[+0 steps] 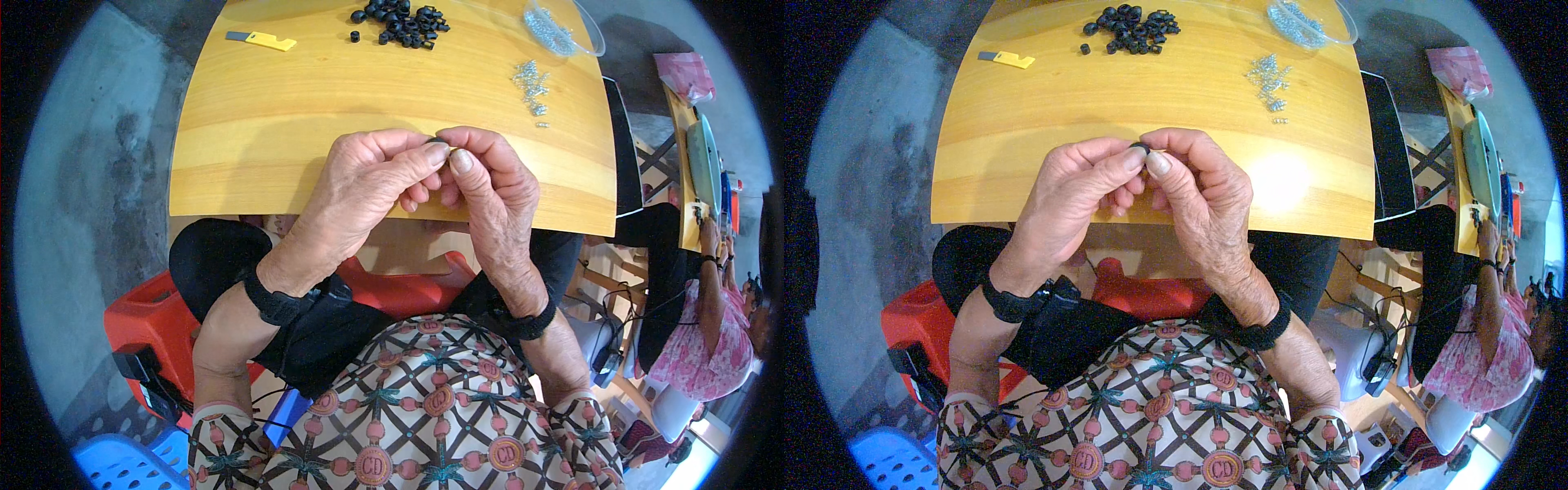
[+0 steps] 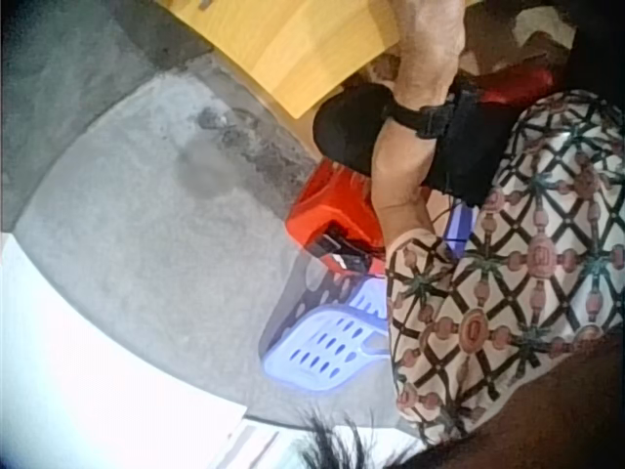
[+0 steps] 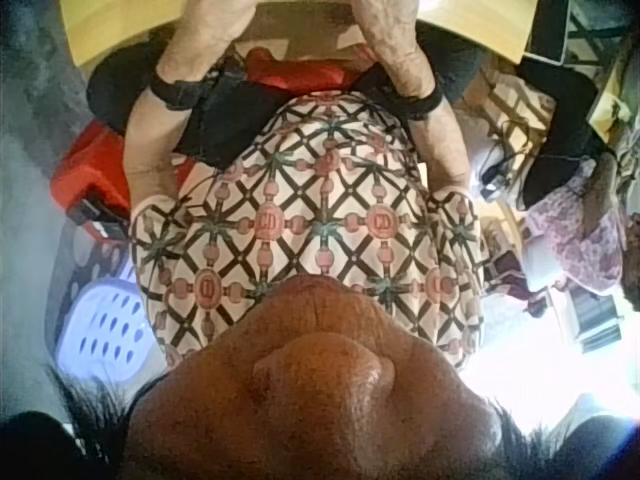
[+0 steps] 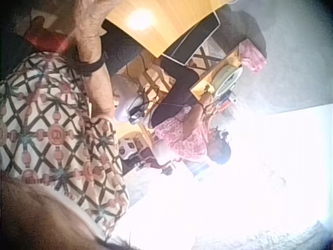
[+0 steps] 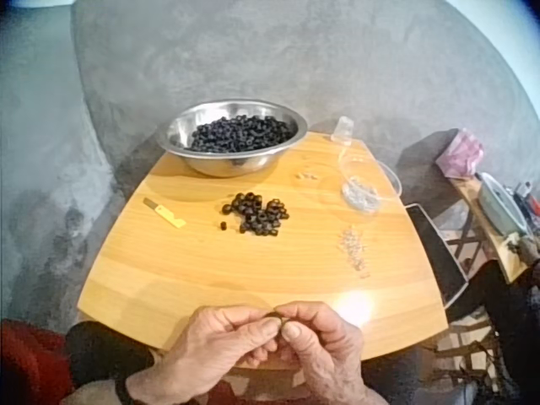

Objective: The person picks up a black plastic component and inserts a small silver bead into it by hand. After pressing the two pieces together, they place the assembled part on the table and repeat the process.

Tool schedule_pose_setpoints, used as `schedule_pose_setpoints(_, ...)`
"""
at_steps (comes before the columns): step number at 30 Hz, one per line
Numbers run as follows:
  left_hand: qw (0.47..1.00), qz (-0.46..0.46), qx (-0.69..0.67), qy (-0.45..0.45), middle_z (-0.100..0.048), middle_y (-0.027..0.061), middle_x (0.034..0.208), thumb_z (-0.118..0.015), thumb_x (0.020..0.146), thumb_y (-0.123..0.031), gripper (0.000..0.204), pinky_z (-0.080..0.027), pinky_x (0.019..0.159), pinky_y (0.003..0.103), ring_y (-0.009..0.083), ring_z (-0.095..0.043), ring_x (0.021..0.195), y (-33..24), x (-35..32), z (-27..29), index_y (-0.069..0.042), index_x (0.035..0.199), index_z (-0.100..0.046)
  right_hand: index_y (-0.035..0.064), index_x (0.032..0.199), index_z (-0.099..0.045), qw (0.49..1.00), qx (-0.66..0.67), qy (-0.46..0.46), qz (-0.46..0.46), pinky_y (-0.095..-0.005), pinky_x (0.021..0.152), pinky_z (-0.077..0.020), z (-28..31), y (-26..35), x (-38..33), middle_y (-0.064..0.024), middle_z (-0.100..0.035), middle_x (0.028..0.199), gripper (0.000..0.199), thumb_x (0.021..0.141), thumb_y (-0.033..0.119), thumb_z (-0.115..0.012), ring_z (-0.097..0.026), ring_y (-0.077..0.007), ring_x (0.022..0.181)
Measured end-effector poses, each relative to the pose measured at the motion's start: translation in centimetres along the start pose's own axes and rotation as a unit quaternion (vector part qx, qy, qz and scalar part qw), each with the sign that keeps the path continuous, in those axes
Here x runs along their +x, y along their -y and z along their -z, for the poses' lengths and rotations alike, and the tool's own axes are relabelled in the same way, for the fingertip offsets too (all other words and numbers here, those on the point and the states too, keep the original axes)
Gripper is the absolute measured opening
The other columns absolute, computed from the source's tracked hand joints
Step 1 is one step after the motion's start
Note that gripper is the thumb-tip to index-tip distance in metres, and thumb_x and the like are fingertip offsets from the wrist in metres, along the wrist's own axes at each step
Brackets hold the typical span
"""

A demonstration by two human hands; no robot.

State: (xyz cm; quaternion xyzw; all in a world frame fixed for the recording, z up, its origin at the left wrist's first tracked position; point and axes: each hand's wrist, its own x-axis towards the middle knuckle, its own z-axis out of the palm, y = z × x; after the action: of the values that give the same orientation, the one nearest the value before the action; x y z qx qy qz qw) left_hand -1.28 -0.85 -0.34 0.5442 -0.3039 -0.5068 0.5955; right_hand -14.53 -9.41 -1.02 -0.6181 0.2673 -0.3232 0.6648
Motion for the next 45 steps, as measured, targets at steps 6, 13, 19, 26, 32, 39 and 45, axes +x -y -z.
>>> schedule_pose_setpoints(6,0.988,0.062,-0.138,0.035,-0.06,-0.001,0.074,-0.059,0.092,-0.026,0.023,-0.041,0.057,0.017,0.0052,-0.051,0.062,0.3,-0.2,0.1,-0.004,0.093,-0.065,0.0051,0.115,-0.063,0.998,-0.008,0.049,-0.041,-0.0164,0.054,-0.0373,0.2,0.9,0.0,0.0049,-0.056,0.075,0.027,0.094,0.021,-0.057,-0.044,-0.0022,0.061)
schedule_pose_setpoints(13,0.986,0.06,-0.156,0.017,-0.06,-0.0009,0.076,-0.059,0.092,-0.025,0.022,-0.041,0.059,0.019,0.0056,-0.05,0.065,0.2,-0.5,-0.6,-0.005,0.092,-0.066,0.0041,0.114,-0.063,0.997,0.045,0.035,-0.054,-0.0182,0.057,-0.0407,-0.8,0.7,-0.3,0.004,-0.056,0.074,0.029,0.096,0.025,-0.053,-0.047,-0.004,0.063)
schedule_pose_setpoints(19,0.987,0.02,-0.157,-0.029,-0.058,-0.0019,0.075,-0.059,0.092,-0.025,0.021,-0.039,0.059,0.02,0.0057,-0.048,0.065,0.1,-0.5,-1.7,-0.005,0.089,-0.065,0.0023,0.109,-0.063,0.979,0.185,0.02,-0.087,-0.0201,0.061,-0.0445,-1.8,0.8,0.0,0.0013,-0.057,0.073,0.028,0.097,0.024,-0.052,-0.053,-0.0075,0.065)
schedule_pose_setpoints(26,0.984,0.026,-0.172,-0.025,-0.061,0.0012,0.072,-0.061,0.091,-0.022,0.022,-0.041,0.056,0.018,0.0054,-0.052,0.062,0.2,0.0,-1.3,-0.001,0.089,-0.066,0.0062,0.108,-0.067,0.988,0.128,-0.005,-0.088,-0.0181,0.054,-0.0379,-1.2,0.0,0.3,0.0042,-0.058,0.073,0.026,0.096,0.025,-0.054,-0.048,-0.0032,0.062)
schedule_pose_setpoints(32,0.993,0.032,-0.113,-0.016,-0.058,-0.0024,0.073,-0.059,0.092,-0.024,0.02,-0.039,0.054,0.018,0.0047,-0.048,0.061,-0.3,-0.2,-1.0,-0.006,0.091,-0.065,0.0067,0.111,-0.066,0.997,0.056,-0.006,-0.058,-0.0175,0.054,-0.0392,-1.2,0.1,0.0,0.004,-0.058,0.074,0.026,0.096,0.024,-0.054,-0.047,-0.0027,0.062)
schedule_pose_setpoints(39,0.994,0.022,-0.105,-0.001,-0.058,-0.0024,0.071,-0.06,0.092,-0.026,0.021,-0.039,0.053,0.018,0.0047,-0.049,0.059,-0.1,-0.2,-0.1,-0.005,0.09,-0.065,0.0059,0.115,-0.064,0.995,0.071,0.021,-0.069,-0.0173,0.054,-0.0398,-1.1,0.0,0.0,0.0029,-0.058,0.077,0.027,0.096,0.022,-0.053,-0.047,-0.0035,0.061)
schedule_pose_setpoints(45,0.995,0.041,-0.089,0.004,-0.058,-0.0022,0.071,-0.06,0.091,-0.026,0.021,-0.04,0.053,0.018,0.0049,-0.049,0.056,0.0,0.2,0.4,-0.006,0.09,-0.065,0.0049,0.114,-0.064,0.997,-0.057,0.039,0.03,-0.0188,0.054,-0.0405,-0.3,-0.5,0.4,0.0003,-0.058,0.082,0.026,0.095,0.02,-0.054,-0.047,-0.0049,0.061)
